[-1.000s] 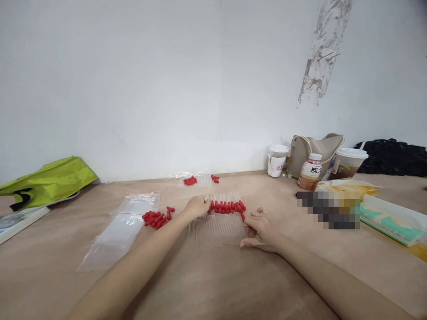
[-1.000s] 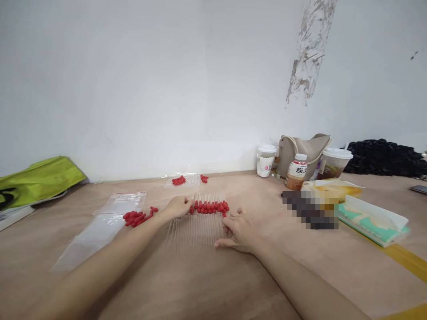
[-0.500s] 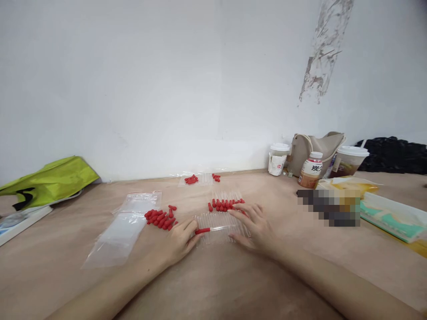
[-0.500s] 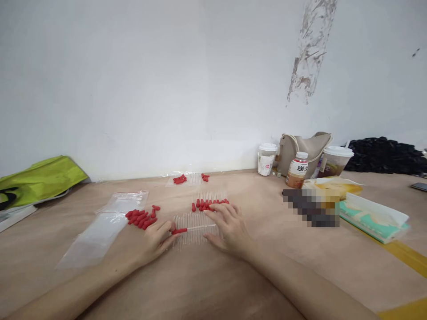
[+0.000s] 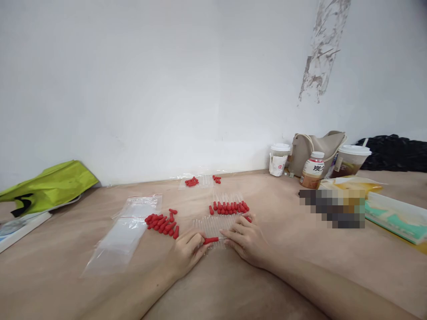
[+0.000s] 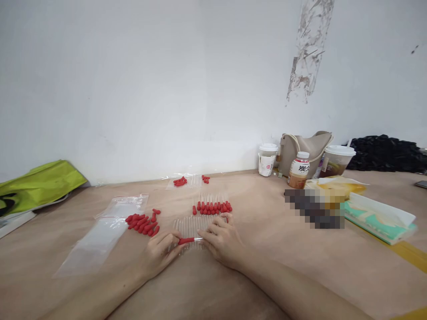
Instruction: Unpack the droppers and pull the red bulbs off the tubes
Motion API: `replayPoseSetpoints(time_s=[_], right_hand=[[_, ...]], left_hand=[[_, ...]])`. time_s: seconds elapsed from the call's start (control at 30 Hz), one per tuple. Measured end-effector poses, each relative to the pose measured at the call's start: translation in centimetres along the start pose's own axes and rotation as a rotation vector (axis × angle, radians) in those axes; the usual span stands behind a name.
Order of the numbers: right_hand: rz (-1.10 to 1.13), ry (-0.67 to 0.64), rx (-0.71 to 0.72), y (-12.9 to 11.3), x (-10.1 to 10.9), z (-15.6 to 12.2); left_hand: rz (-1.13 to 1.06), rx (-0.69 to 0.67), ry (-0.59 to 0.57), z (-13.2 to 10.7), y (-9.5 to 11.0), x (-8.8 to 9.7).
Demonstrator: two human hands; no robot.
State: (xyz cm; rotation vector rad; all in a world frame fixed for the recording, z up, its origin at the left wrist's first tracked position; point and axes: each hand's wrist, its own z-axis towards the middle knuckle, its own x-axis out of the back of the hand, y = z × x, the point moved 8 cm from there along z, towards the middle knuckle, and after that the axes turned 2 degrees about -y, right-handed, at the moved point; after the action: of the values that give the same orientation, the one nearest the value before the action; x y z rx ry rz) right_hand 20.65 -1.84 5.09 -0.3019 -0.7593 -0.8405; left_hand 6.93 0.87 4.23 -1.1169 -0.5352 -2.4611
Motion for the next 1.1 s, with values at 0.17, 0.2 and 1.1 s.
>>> replayPoseSetpoints(time_s=[0.17, 0.2, 1.1], right_hand=[[0.037, -0.021, 0.008, -0.4, -0.5, 0.0], [0.042, -0.014, 0.013, -0.4, -0.5, 0.0], [0.085, 0.037, 0.139, -2.5, 0.7, -1.1]], left_hand=[[0.025, -0.043, 0.017, 0.2, 0.6, 0.4], [0.044, -0.068, 0.019, 0.3, 0.9, 0.5], [0.282, -0.477, 0.045, -1.1, 4.7, 1.1]])
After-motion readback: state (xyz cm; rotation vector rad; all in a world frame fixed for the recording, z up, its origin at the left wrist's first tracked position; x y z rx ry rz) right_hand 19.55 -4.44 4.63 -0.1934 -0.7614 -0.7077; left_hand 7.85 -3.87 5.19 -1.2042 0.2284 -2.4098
